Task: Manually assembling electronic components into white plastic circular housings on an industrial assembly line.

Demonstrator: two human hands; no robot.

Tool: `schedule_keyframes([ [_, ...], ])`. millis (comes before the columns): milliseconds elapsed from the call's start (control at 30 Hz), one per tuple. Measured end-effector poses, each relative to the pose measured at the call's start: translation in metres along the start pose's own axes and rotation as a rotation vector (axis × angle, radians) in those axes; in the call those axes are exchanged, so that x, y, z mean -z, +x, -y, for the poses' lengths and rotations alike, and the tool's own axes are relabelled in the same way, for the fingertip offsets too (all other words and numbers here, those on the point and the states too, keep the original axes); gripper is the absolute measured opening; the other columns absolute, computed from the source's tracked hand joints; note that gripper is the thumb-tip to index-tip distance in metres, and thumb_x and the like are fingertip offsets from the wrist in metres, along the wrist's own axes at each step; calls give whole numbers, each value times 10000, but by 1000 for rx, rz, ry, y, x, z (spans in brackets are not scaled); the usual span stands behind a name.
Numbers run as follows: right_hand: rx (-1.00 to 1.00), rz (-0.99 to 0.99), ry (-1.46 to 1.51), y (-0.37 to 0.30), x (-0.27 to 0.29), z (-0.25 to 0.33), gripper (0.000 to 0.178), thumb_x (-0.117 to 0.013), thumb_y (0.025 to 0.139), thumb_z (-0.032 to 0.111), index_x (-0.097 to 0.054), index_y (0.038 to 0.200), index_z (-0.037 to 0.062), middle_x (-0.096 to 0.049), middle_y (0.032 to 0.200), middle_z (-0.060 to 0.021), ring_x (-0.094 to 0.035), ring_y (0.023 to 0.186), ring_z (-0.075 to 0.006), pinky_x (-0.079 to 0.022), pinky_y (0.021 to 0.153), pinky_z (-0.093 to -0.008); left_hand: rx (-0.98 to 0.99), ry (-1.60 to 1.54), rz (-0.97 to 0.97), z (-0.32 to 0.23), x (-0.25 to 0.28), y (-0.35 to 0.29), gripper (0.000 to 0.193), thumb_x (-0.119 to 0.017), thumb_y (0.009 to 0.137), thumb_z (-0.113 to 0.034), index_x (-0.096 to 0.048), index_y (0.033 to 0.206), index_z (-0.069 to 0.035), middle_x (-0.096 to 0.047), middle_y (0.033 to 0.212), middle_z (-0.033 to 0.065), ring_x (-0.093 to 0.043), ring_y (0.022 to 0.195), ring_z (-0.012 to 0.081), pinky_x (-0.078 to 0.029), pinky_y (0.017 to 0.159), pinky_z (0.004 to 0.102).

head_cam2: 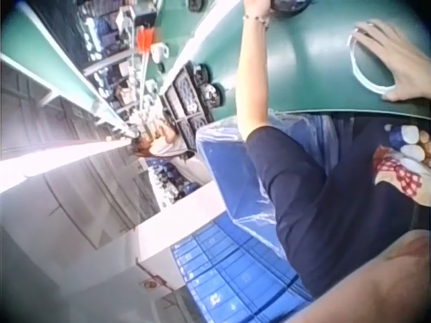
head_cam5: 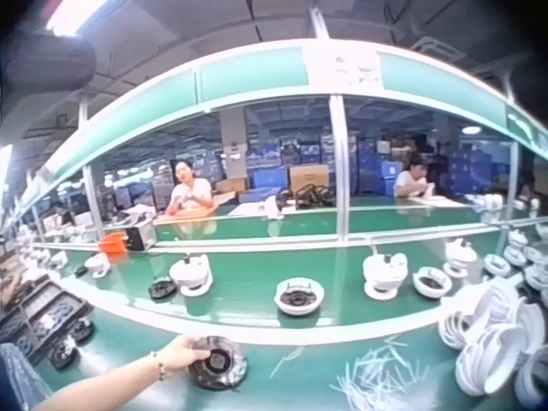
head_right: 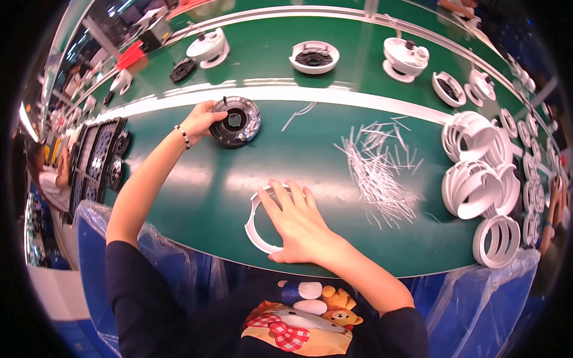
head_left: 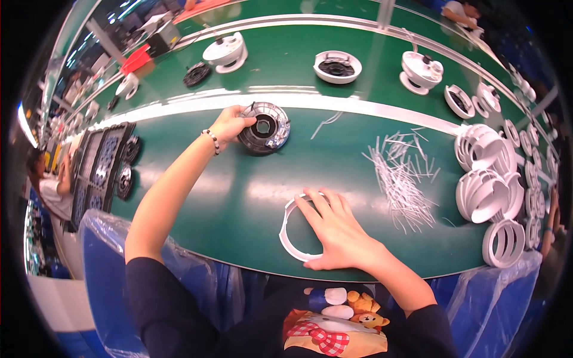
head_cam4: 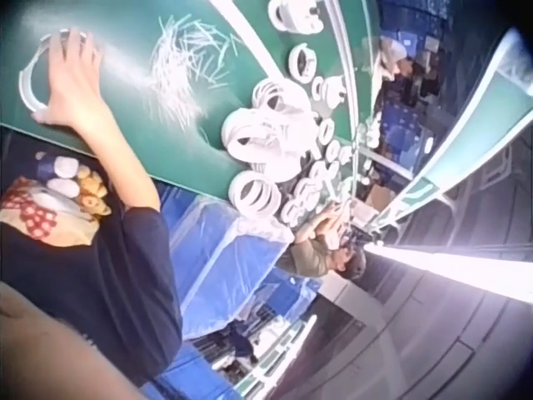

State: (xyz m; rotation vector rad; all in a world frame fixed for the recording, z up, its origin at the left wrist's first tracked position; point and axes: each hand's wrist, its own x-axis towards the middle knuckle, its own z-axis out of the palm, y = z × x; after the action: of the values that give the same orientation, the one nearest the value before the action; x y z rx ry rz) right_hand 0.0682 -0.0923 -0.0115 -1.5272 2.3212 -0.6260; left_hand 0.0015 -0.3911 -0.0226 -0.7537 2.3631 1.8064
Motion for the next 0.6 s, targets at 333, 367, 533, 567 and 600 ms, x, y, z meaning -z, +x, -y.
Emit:
schedule_keyframes([
  [333,-289,-1114,1075,17,33,-67,896,-743,595,200,-184,1241,-71,-367,1160,-179,-417,1054,-212,-362,883,-310,-471,-479,139,-29,-153,-49,246,-482,788,27,-393,1017,22,-535,961,99,-542,861,144,-447,786,267],
  [367,-221,-1041,936,16,31,-67,871,-707,646,199,-153,1264,-68,-320,1231,-188,-329,1153,-245,-290,953,-344,-493,-528,186,-15,-165,-49,253,-470,822,-39,-379,1054,0,-516,1000,91,-512,917,132,-434,800,270],
  [533,-440,-915,472,-2,15,-84,1092,-802,498,293,-127,1270,-82,-271,1241,-230,-327,1153,-289,-286,953,-362,-62,-1181,952,-15,-168,-70,699,-241,817,-579,-220,1296,-71,-329,1288,117,-306,1192,285,-280,960,438],
  [567,-430,-872,492,-4,16,-84,1112,-802,488,327,-125,1272,-78,-266,1245,-229,-333,1147,-302,-290,951,-369,34,-1212,914,-15,-169,-67,683,-257,820,-571,-294,1262,-52,-368,1256,135,-344,1164,284,-281,965,443],
  [600,-393,-777,482,-1,25,-65,1137,-801,471,360,-123,1280,-62,-250,1258,-240,-294,1169,-325,-270,962,-390,5,-1236,799,-13,-167,-66,660,-273,823,-560,-369,1212,-36,-424,1202,147,-406,1112,279,-313,951,430],
])
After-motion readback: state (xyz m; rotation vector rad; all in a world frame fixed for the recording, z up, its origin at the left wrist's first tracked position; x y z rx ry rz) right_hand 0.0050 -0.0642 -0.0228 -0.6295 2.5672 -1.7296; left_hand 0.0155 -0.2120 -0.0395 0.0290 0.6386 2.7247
